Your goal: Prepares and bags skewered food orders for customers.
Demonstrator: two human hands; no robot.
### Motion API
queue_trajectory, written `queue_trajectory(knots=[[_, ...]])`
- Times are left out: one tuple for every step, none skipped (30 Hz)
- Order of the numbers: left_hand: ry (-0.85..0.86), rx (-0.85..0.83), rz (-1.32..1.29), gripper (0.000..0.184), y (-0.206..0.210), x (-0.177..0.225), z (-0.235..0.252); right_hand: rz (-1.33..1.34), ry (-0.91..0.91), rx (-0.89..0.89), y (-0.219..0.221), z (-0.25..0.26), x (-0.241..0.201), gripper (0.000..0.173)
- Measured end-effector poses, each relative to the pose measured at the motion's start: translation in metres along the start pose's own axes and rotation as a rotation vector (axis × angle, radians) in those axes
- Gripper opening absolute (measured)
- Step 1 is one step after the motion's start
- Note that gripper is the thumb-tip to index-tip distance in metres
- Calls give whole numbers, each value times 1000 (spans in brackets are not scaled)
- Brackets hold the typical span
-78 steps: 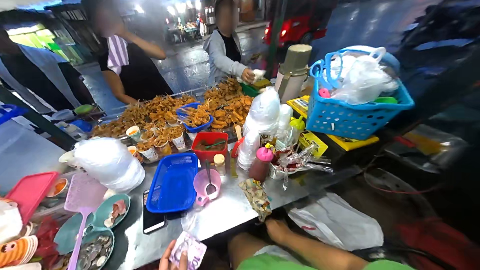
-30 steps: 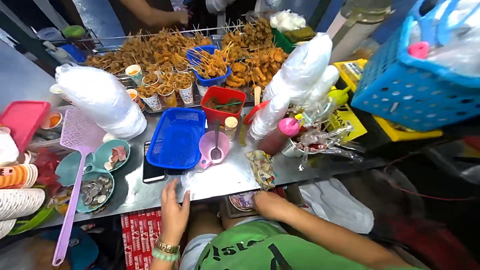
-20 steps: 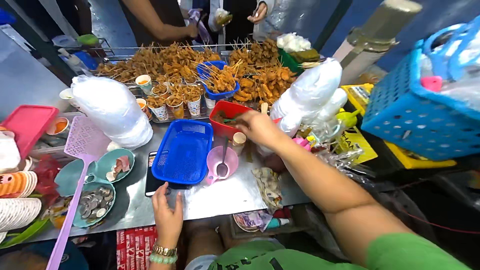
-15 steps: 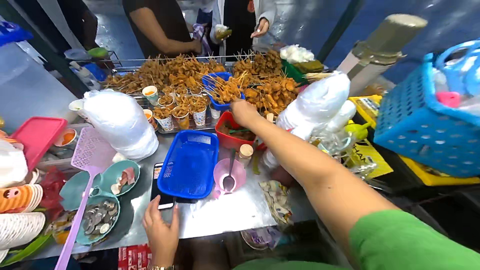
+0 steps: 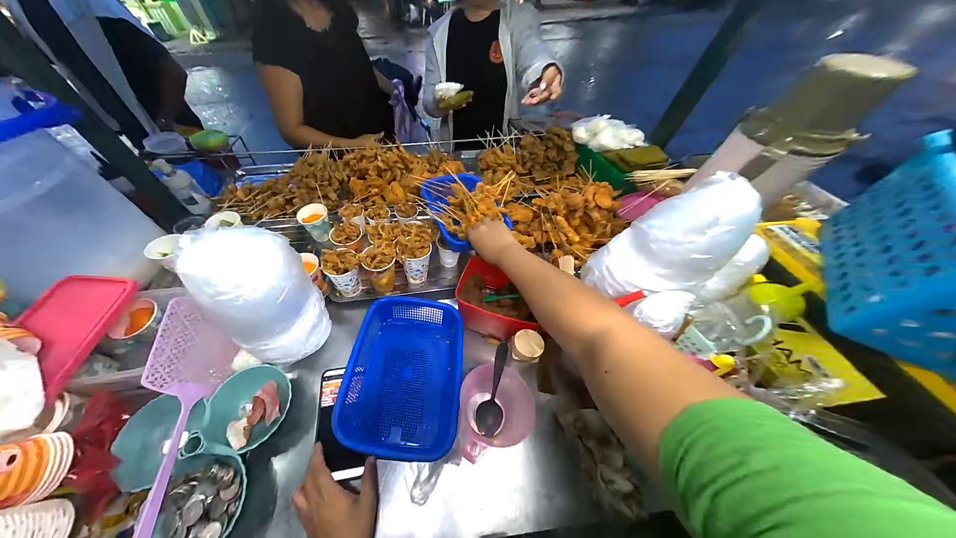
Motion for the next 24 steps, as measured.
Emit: queue_trajectory(knots=[[28,5,41,88,1,-1,0,-26,-33,2,3,2,1,29],[34,3,66,90,3,-3,-1,-37,-62,10,5,4,3,30],[21,1,76,91,5,-4,-1,-39,-83,25,4,5,5,31],[-8,-8,65,93,6,-6,-1,-36,-100,42,1,4,6,32],[-36,-16,46,93,7,-8,-1,-34,-112,57,-3,2,6,32],[-52,-21,26,92,8,-10,-1,-31,-128,84,-7,-1,7,31],[-62,-19,7,91,7,-12,-1,-27,-145,108,-12,-4,8,30],[-72,-20,-7,90,5,-14,0,-27,-160,126,-17,-8,8,30],[-83,-24,-20,89,3,-17,0,-32,-177,143,-23,-12,7,30],[-93,-25,-27,87,1,-19,0,-44,-197,155,-28,-17,6,30],[-101,-23,-20,85,-1,-21,1,-56,-219,162,-35,-23,4,30],[-102,-8,-1,82,-2,-22,2,-63,-250,183,-43,-30,0,29],[-96,14,28,79,-4,-21,2,-67,-290,219,-51,-40,-5,26],[-83,35,54,77,-6,-17,2,-72,-344,268,-58,-51,-11,23],[-57,49,79,77,-7,-10,1,-73,-404,317,-64,-65,-19,21],[-22,58,97,79,-7,-1,0,-66,-462,355,-69,-79,-28,20],[21,74,105,81,-3,7,-1,-50,-507,362,-75,-96,-41,20],[57,90,99,83,3,14,-3,-28,-544,351,-80,-114,-54,19],[78,99,84,86,11,20,-4,1,-583,348,-84,-132,-70,18],[77,96,74,87,18,25,-5,33,-637,371,-85,-148,-84,14],[47,75,59,85,23,28,-6,69,-688,389,-84,-163,-99,13],[9,50,49,79,27,30,-5,99,-726,398,-83,-176,-114,11],[-21,30,52,75,30,30,-4,122,-750,388,-80,-188,-130,10],[-48,7,56,74,31,30,-4,139,-757,349,-76,-198,-145,11]])
Point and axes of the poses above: each hand's wrist, its own z-axis towards the middle knuckle, its own y-axis out of the palm, x = y × z, the point moved 2 cm from there along z, towards the middle knuckle, and after that the axes turned 1 degree about z, right-handed, at the moved point
